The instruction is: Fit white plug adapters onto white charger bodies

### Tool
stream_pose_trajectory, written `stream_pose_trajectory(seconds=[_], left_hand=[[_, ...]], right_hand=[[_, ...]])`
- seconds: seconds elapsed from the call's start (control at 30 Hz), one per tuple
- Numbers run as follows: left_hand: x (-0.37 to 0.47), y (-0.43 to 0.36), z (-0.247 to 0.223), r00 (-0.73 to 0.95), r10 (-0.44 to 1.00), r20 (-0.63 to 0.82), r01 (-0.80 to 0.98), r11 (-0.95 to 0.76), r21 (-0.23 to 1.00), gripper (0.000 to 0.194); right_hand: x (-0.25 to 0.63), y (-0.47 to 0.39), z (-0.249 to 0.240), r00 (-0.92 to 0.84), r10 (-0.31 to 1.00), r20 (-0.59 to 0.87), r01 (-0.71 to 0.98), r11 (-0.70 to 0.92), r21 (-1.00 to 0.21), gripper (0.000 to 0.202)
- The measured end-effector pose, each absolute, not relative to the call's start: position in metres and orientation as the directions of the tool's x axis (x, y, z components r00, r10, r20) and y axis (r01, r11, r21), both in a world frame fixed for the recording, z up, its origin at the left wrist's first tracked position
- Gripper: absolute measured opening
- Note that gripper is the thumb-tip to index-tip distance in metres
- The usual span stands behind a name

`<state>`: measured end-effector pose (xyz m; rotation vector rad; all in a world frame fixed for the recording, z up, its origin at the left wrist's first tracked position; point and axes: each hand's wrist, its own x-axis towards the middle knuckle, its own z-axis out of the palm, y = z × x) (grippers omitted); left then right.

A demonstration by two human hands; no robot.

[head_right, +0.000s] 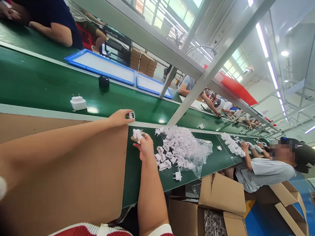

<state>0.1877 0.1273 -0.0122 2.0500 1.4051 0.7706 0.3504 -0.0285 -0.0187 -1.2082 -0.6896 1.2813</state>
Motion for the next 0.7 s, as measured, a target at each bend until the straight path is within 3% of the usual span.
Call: stream_pose_trajectory(seconds=[0.13, 0.23, 0.33, 0.43, 0.57, 0.7], left_hand=[[0.142, 0.059, -0.018, 0.512, 0.835, 0.201, 0.528, -0.490, 0.694, 0.055], [0.108, 0.011, -0.025, 0.638, 0.756, 0.145, 0.480, -0.538, 0.693, 0.061], [0.089, -0.023, -0.036, 0.638, 0.765, 0.087, 0.464, -0.472, 0.750, 0.077], [0.087, -0.039, -0.048, 0.522, 0.839, 0.154, 0.434, -0.417, 0.799, 0.095], [0.095, -0.043, -0.054, 0.437, 0.884, 0.168, 0.371, -0.347, 0.861, 0.062], [0.097, -0.040, -0.053, 0.455, 0.874, 0.170, 0.305, -0.332, 0.893, 0.058]], right_hand=[[0.346, -0.032, -0.016, 0.231, 0.967, -0.109, -0.243, -0.051, -0.969, 0.030], [0.338, -0.037, -0.014, 0.182, 0.981, -0.065, -0.241, -0.020, -0.970, 0.034], [0.330, -0.042, -0.012, 0.103, 0.992, -0.076, -0.204, -0.054, -0.977, 0.043], [0.324, -0.046, -0.012, 0.033, 0.995, -0.097, -0.092, -0.093, -0.991, 0.036], [0.318, -0.051, -0.012, -0.021, 0.998, -0.060, 0.003, -0.060, -0.998, 0.043], [0.315, -0.059, -0.010, 0.035, 0.972, 0.232, 0.305, 0.211, -0.929, 0.026]])
